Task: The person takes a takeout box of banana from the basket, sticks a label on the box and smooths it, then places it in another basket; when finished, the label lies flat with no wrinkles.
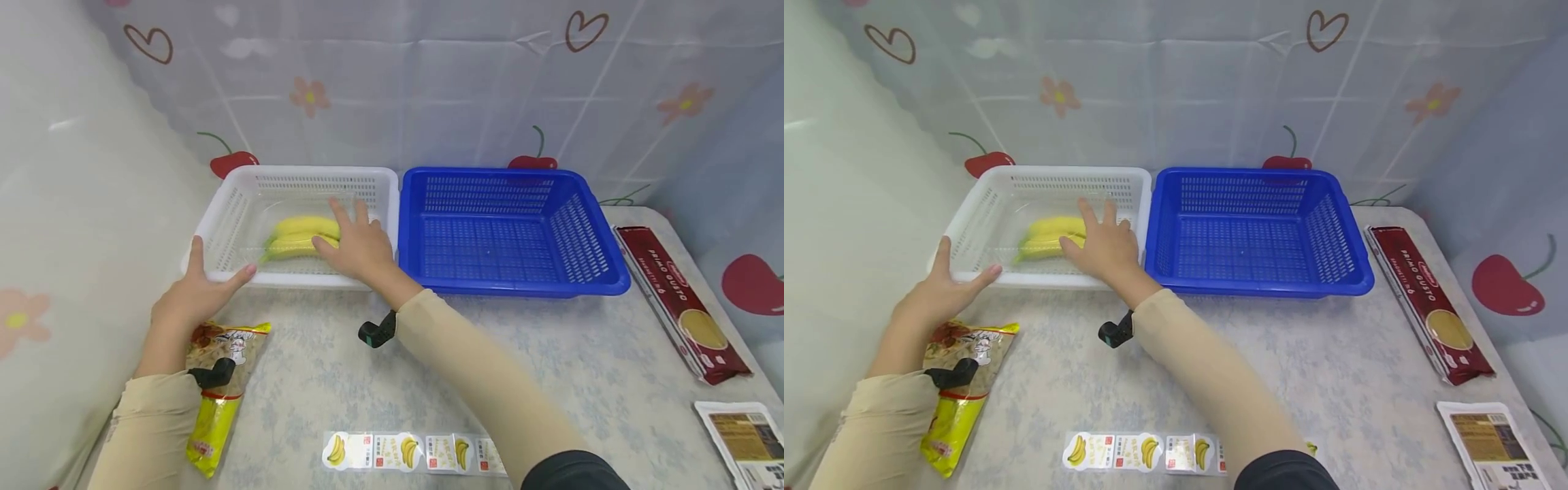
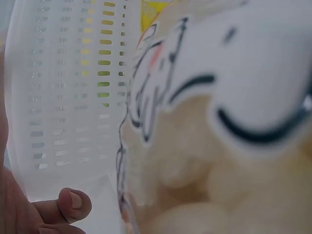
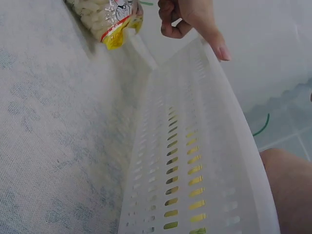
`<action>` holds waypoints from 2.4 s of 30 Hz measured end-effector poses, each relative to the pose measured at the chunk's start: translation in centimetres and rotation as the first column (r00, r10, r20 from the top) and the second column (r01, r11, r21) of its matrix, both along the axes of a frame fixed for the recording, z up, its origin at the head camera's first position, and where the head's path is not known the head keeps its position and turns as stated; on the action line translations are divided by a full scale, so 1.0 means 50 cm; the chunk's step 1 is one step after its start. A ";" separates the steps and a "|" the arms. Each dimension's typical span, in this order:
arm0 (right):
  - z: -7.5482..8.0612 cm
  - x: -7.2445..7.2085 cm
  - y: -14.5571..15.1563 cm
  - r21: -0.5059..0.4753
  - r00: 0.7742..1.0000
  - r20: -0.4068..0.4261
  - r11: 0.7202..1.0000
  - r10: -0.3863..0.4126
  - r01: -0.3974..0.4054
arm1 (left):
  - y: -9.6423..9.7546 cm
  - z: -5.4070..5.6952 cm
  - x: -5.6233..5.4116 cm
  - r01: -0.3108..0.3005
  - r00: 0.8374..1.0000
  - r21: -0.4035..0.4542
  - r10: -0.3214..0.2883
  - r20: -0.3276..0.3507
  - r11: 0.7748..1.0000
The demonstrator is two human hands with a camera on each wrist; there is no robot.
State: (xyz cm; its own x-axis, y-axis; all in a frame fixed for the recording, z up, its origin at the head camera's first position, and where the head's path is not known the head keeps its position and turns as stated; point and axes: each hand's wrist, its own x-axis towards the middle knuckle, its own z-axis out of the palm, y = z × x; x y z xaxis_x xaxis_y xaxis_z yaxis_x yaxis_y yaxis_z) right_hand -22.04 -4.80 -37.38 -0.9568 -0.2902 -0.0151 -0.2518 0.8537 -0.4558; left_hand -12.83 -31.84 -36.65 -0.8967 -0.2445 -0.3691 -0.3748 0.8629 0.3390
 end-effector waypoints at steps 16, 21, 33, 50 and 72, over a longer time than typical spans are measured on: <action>-0.008 -0.029 -0.012 -0.048 0.982 0.185 0.997 -0.049 0.059 | 0.002 -0.006 -0.006 -0.018 1.000 0.063 0.019 -0.013 0.998; -0.015 -0.040 -0.008 -0.123 0.962 0.272 0.990 -0.033 0.069 | 0.005 -0.004 -0.005 -0.023 1.000 0.057 0.023 -0.010 0.998; -0.006 -0.044 -0.007 -0.237 0.971 0.240 0.969 -0.017 0.075 | 0.007 0.002 -0.003 -0.041 0.999 0.038 0.042 -0.017 0.998; 0.070 -0.008 0.039 -0.382 0.987 0.146 0.916 -0.069 0.121 | 0.010 0.004 0.002 -0.043 0.999 0.048 0.044 -0.005 0.998; 0.154 0.101 0.190 -0.571 0.997 0.074 0.820 -0.001 0.043 | 0.013 0.014 0.005 -0.048 0.999 -0.026 0.048 0.002 0.999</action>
